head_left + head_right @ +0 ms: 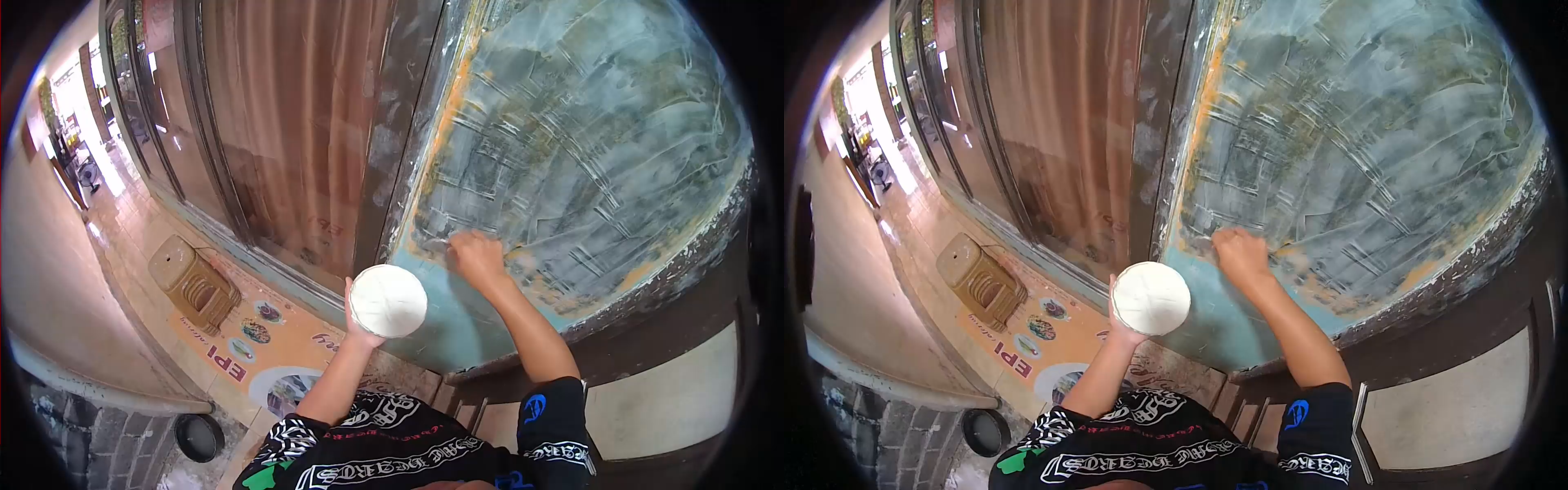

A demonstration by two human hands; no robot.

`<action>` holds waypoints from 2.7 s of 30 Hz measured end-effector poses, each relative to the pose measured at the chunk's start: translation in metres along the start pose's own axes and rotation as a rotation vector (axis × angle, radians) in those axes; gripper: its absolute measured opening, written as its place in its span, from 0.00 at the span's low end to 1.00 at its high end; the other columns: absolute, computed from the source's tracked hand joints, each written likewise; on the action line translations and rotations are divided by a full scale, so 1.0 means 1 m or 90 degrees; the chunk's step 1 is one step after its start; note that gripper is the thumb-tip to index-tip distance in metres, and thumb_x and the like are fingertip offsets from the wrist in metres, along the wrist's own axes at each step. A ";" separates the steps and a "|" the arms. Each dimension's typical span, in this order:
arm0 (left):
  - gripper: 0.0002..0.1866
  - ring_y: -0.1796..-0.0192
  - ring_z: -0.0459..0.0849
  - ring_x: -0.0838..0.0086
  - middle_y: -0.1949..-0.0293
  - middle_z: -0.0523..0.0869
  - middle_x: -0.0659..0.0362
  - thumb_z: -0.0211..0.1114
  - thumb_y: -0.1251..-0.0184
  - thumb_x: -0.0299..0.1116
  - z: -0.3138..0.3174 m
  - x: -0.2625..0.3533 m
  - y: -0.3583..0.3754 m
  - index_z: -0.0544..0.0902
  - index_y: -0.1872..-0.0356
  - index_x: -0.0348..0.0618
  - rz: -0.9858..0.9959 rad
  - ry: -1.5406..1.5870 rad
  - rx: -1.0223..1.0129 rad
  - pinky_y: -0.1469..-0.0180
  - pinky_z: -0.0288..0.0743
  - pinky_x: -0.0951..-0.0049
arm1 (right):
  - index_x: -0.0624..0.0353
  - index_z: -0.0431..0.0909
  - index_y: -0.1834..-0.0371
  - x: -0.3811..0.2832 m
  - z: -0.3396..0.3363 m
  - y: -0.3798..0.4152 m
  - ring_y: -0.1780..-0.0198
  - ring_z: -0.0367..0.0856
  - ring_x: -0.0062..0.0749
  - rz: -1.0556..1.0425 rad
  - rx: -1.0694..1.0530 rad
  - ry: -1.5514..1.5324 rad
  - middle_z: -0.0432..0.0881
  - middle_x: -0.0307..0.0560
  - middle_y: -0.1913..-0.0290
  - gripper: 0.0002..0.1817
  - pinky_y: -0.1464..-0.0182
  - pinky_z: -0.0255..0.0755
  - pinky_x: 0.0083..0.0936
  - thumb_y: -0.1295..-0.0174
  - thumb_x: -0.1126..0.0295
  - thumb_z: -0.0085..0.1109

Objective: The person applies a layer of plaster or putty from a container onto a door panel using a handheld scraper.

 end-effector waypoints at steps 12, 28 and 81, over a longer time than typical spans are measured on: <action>0.44 0.31 0.73 0.46 0.31 0.74 0.49 0.44 0.32 0.73 0.003 0.015 0.006 0.71 0.29 0.48 -0.004 0.022 -0.015 0.31 0.65 0.36 | 0.53 0.80 0.67 -0.008 -0.020 -0.004 0.59 0.81 0.45 -0.014 0.051 -0.021 0.82 0.43 0.66 0.07 0.63 0.76 0.43 0.39 0.62 0.64; 0.44 0.31 0.73 0.45 0.30 0.73 0.49 0.46 0.34 0.73 0.011 0.036 0.017 0.71 0.29 0.48 0.013 -0.006 -0.027 0.32 0.65 0.35 | 0.52 0.83 0.67 -0.011 -0.002 -0.008 0.56 0.83 0.46 0.055 0.056 -0.021 0.84 0.45 0.65 0.04 0.61 0.78 0.44 0.40 0.67 0.62; 0.44 0.32 0.74 0.47 0.31 0.74 0.48 0.47 0.33 0.72 0.016 0.007 0.014 0.72 0.30 0.46 0.080 -0.038 0.004 0.30 0.66 0.41 | 0.55 0.82 0.67 0.000 0.048 0.029 0.58 0.83 0.44 -0.050 0.025 0.011 0.84 0.46 0.64 0.08 0.60 0.76 0.45 0.39 0.63 0.62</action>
Point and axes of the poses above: each hand's wrist, its own y-axis away from the middle knuckle, its own z-axis out of the palm, x = y × z, the point moved 10 cm from there along -y, towards the middle knuckle
